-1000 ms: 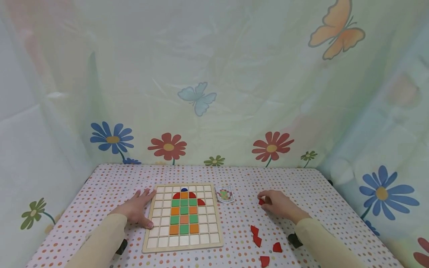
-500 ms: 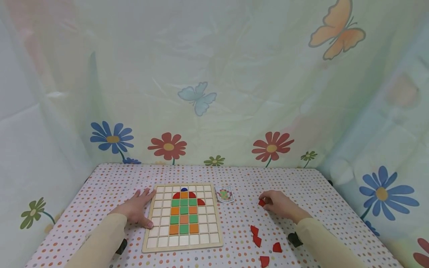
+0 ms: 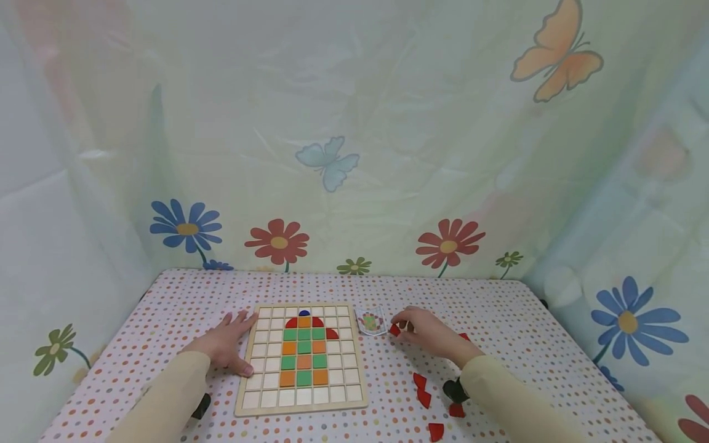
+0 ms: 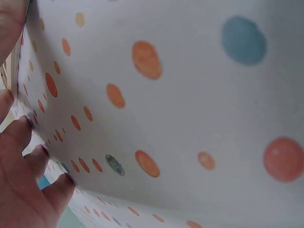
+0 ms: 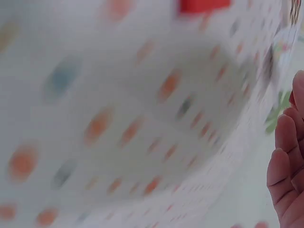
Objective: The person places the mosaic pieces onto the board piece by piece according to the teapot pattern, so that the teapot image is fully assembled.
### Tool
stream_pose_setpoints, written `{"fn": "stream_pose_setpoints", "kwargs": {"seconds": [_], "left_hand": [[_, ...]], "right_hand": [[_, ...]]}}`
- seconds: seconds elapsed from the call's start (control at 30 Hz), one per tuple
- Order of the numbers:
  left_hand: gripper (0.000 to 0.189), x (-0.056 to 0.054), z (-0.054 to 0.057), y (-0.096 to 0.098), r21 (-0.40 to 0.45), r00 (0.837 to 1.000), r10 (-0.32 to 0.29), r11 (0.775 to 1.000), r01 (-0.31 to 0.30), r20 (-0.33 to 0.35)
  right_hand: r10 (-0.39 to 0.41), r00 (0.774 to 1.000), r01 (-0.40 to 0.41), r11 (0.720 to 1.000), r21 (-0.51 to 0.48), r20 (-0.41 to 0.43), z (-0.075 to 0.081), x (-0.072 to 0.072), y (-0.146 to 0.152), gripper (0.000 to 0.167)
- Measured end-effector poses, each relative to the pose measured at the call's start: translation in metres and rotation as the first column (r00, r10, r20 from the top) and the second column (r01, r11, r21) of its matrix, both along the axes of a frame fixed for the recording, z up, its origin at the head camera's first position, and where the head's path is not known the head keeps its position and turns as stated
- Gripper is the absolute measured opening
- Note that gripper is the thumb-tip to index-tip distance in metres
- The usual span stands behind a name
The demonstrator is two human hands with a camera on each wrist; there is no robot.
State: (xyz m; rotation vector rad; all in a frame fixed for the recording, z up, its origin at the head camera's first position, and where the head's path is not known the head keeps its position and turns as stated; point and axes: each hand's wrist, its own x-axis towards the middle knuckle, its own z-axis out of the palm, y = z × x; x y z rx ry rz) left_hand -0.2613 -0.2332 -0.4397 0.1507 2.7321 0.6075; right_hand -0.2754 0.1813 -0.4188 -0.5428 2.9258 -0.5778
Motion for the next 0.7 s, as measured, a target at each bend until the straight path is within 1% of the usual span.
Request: {"fn": "stream_pose_setpoints", "kwargs": {"seconds": [0.13, 0.23, 0.37, 0.53, 0.6, 0.7], "left_hand": [[0.121, -0.001, 0.001, 0.000, 0.000, 1.000, 0.012, 1.000, -0.012, 0.012], [0.122, -0.002, 0.000, 0.000, -0.005, 1.000, 0.020, 1.000, -0.020, 0.022], [0.122, -0.002, 0.001, 0.001, -0.005, 0.999, 0.021, 1.000, -0.021, 0.028], [0.122, -0.002, 0.003, 0.002, -0.017, 0.999, 0.023, 1.000, -0.023, 0.029], [0.122, -0.002, 0.003, 0.002, -0.023, 0.999, 0.023, 0.999, -0.022, 0.027], [0.121, -0.002, 0.003, 0.001, -0.025, 1.000, 0.019, 1.000, -0.018, 0.025]], "right_hand": [[0.059, 0.998, -0.059, 0.998, -0.026, -0.006, 0.000, 0.000, -0.024, 0.024], [0.085, 0.996, -0.085, 0.996, -0.028, 0.006, -0.001, 0.001, -0.039, 0.025], [0.086, 0.996, -0.086, 0.996, -0.027, 0.006, 0.000, 0.002, -0.052, 0.027], [0.051, 0.999, -0.052, 0.998, -0.038, -0.018, 0.004, 0.000, -0.057, 0.026], [0.051, 0.999, -0.051, 0.998, -0.041, -0.012, 0.003, -0.002, -0.058, 0.026], [0.071, 0.997, -0.070, 0.997, -0.045, 0.015, 0.000, -0.002, -0.062, 0.026]]}}
